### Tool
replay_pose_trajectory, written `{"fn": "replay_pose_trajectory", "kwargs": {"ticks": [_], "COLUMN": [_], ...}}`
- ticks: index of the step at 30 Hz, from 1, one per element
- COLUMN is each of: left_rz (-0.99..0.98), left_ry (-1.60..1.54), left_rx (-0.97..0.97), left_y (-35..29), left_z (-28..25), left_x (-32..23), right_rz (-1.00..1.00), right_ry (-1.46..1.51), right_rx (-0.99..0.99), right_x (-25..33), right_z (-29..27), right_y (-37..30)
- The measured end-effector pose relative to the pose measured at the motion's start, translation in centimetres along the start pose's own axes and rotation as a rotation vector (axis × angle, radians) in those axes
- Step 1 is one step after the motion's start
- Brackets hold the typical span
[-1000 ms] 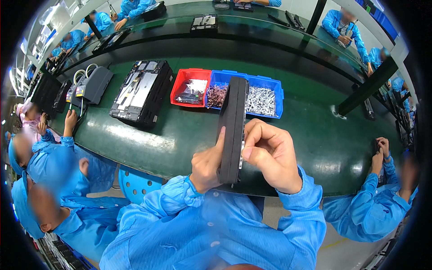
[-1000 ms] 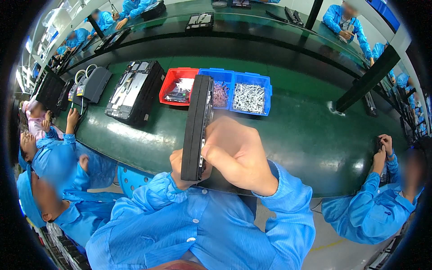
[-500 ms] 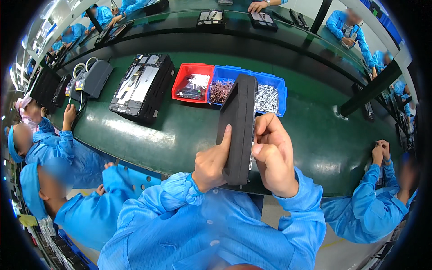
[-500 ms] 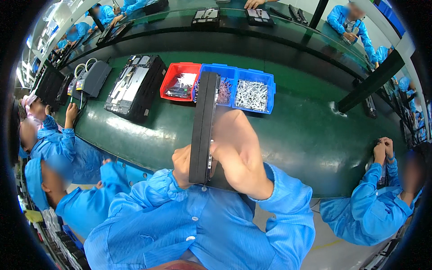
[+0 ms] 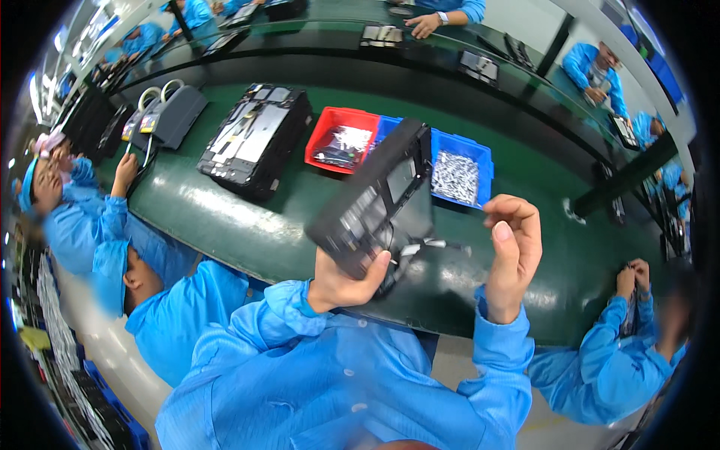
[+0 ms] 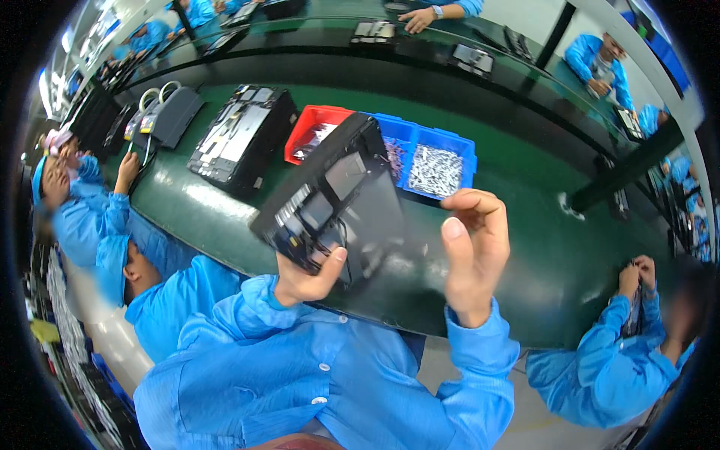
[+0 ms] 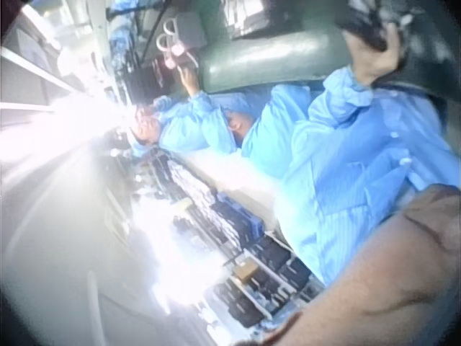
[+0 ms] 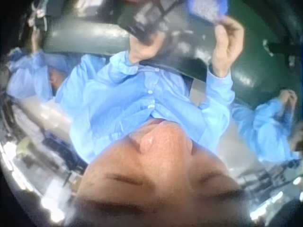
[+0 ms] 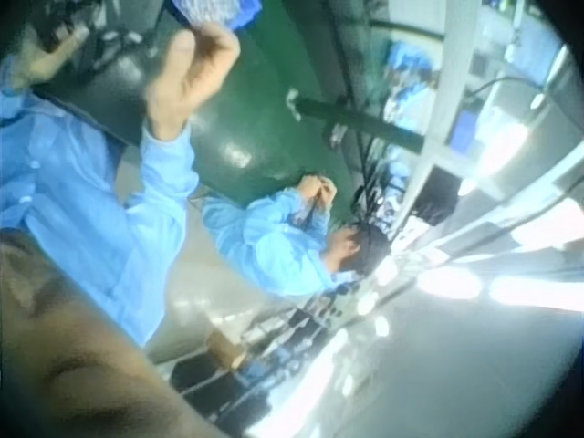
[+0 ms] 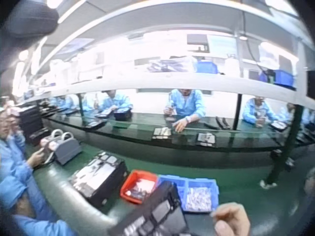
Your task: Assembling small components and pins into a tablet chassis at a factory workstation.
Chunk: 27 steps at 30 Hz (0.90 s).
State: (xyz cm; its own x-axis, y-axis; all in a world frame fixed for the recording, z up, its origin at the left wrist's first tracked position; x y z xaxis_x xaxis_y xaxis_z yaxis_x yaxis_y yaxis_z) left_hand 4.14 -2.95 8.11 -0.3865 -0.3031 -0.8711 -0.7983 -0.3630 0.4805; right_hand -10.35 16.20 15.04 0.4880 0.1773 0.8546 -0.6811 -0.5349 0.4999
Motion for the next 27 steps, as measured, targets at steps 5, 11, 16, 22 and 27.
{"fn": "replay_pose_trajectory", "kwargs": {"ticks": [5, 11, 16, 22, 27], "left_rz": [-0.513, -0.618, -0.573, -0.469, -0.239], "left_ry": [-0.720, -1.051, -1.056, -0.850, -0.547], "left_rx": [0.195, 0.352, 0.141, -0.175, -0.488], "left_y": [1.4, -0.2, -1.9, 0.6, 4.4], "left_z": [-2.0, -2.1, -1.1, -10.0, -23.1], "left_x": [0.5, 3.6, 3.4, 4.2, 4.1], "right_rz": [0.482, 0.591, 0.458, 0.528, 0.652], "right_ry": [0.235, 0.516, 0.467, 0.454, 0.211], "right_rx": [0.529, 0.171, -0.099, 0.345, 0.276], "right_x": [-4.4, -5.6, -6.7, -6.1, -9.1], "right_z": [1.9, 3.6, 5.1, 4.8, 0.8], "right_y": [-4.0, -5.9, -5.1, -3.8, -4.5]}}
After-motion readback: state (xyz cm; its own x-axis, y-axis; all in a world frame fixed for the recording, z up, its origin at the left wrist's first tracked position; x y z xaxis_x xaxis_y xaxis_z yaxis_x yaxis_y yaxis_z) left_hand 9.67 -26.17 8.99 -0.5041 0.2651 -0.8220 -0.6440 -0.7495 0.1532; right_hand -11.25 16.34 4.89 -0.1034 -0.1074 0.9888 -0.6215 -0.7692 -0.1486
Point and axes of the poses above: each hand's wrist, its own y-axis towards the middle knuckle, its own z-axis out of the palm, x = y × z, the point moved 4 cm from there along y, towards the middle knuckle, and after that the axes turned 9 degrees about x, right-handed, at the moved point
